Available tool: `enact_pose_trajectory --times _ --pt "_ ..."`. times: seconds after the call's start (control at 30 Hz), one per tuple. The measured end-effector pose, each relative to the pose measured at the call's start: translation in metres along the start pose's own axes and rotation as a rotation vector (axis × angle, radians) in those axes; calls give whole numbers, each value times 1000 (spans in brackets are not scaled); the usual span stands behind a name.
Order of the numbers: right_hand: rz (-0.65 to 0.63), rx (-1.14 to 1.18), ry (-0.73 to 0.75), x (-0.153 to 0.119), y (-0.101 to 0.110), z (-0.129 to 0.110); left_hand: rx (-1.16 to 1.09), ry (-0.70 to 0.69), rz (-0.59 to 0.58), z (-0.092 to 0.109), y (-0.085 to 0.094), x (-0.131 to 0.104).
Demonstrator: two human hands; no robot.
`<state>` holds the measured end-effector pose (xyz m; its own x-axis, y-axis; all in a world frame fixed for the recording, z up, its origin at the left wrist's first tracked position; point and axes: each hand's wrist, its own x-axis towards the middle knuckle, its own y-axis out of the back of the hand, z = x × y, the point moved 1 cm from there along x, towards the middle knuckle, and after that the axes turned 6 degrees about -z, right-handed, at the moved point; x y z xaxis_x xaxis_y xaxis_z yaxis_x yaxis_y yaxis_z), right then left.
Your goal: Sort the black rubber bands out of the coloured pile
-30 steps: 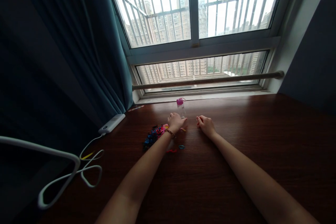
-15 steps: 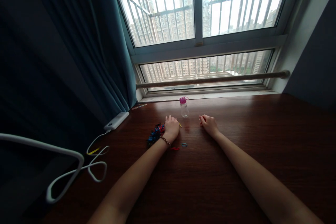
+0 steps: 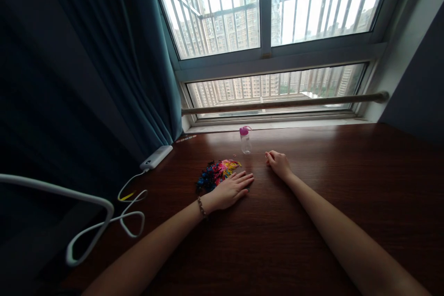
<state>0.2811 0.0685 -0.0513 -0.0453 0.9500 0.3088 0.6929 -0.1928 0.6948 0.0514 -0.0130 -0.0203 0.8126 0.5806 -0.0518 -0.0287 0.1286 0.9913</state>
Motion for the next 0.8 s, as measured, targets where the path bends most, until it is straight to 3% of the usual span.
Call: enact_pose_trajectory --times 0.23,0.37,0.47,0.53,0.67,0.73,0.8 --pt "-6 -7 -3 -1 1 -2 38 194 69 -50 5 -20" --pt "-11 -12 -5 -1 1 -2 40 354 169 -60 8 -20" --pt "-12 -15 0 -1 1 -2 64 389 250 -45 12 -12" --pt "-11 -18 2 -1 0 -2 81 312 273 -25 15 -4" --pt "-8 -28 7 -2 1 -2 120 -39 160 15 14 14" --pt "-7 -34 10 -2 1 -2 179 -94 108 26 12 20" --pt "-7 -39 11 -2 1 -3 237 -56 98 27 9 23"
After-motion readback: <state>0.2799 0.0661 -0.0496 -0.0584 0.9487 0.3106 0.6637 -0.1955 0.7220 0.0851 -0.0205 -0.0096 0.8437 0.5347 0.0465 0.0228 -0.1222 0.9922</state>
